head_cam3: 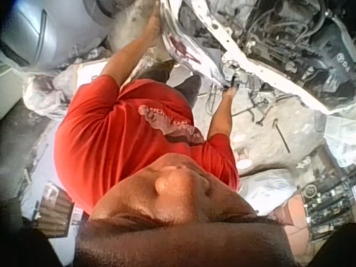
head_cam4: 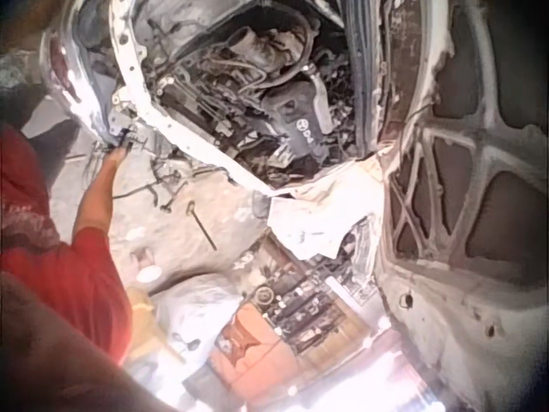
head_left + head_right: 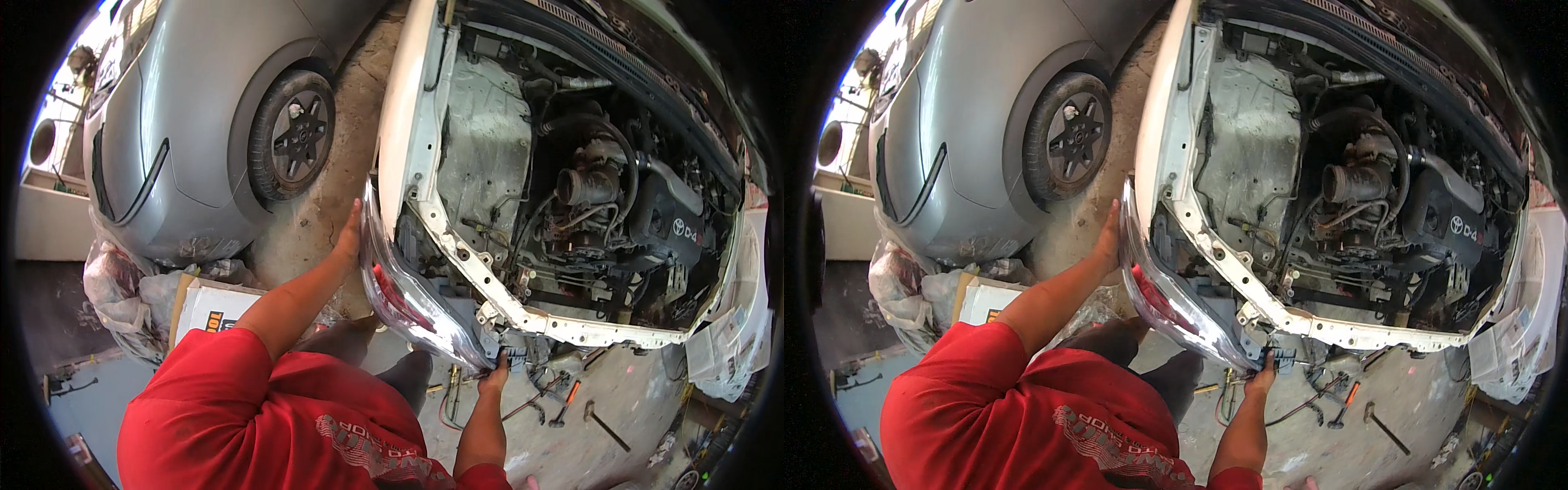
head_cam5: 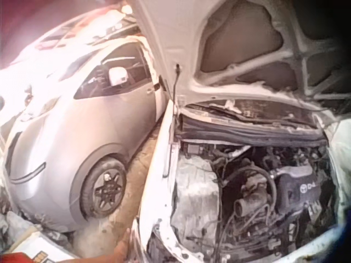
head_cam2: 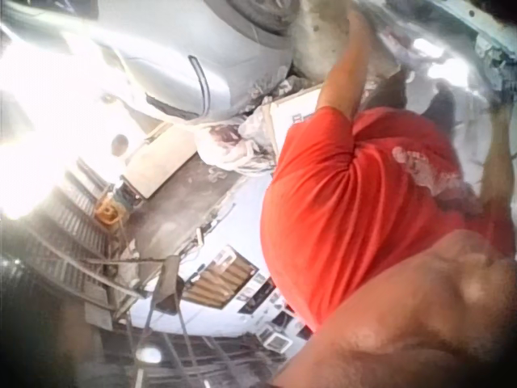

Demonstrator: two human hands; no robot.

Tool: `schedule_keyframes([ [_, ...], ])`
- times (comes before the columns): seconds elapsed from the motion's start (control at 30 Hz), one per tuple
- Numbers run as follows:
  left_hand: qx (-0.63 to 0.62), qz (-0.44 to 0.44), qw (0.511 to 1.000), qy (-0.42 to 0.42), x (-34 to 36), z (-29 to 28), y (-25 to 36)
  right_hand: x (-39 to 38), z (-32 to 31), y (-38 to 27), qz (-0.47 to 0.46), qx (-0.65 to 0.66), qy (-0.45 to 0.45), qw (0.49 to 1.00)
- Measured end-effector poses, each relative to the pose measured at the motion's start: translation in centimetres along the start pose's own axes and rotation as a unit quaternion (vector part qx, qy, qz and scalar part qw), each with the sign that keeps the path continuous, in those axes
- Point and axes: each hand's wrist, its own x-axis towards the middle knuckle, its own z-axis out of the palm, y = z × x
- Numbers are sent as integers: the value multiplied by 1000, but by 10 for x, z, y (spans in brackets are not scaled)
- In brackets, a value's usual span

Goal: The person positions a new headlight assembly against the front of a white vehicle, aligns it with the mounting points, and presses it into place.

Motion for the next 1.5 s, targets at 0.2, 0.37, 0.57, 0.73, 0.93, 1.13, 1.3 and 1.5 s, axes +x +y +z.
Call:
schedule_keyframes([
  [0.2, 22, 7, 999, -31, -2, 17, 23, -8, 7, -1, -57, 50, 0, 997],
  [0.37, 26, 5, 998, -58, -6, 17, 20, -17, -1, 7, -58, 58, 31, 996],
  [0.57, 72, 38, 994, -70, -5, 25, 28, -13, 12, 15, -7, 54, 68, 996],
  [0.73, 76, 22, 996, -45, -7, 29, 37, -13, 30, 14, -8, 86, 63, 994],
  [0.93, 64, 32, 993, -89, 1, 32, 39, -4, 31, 23, -38, 92, 66, 993],
  [1.13, 80, 42, 995, -49, 7, 25, 39, -23, 33, 17, -8, 68, 54, 996],
  [1.3, 86, 34, 994, -52, -1, 29, 44, -18, 35, 20, -2, 57, 58, 997],
  [1.5, 57, 33, 996, -61, 7, 35, 41, 1, 24, 20, 4, 54, 33, 998],
])
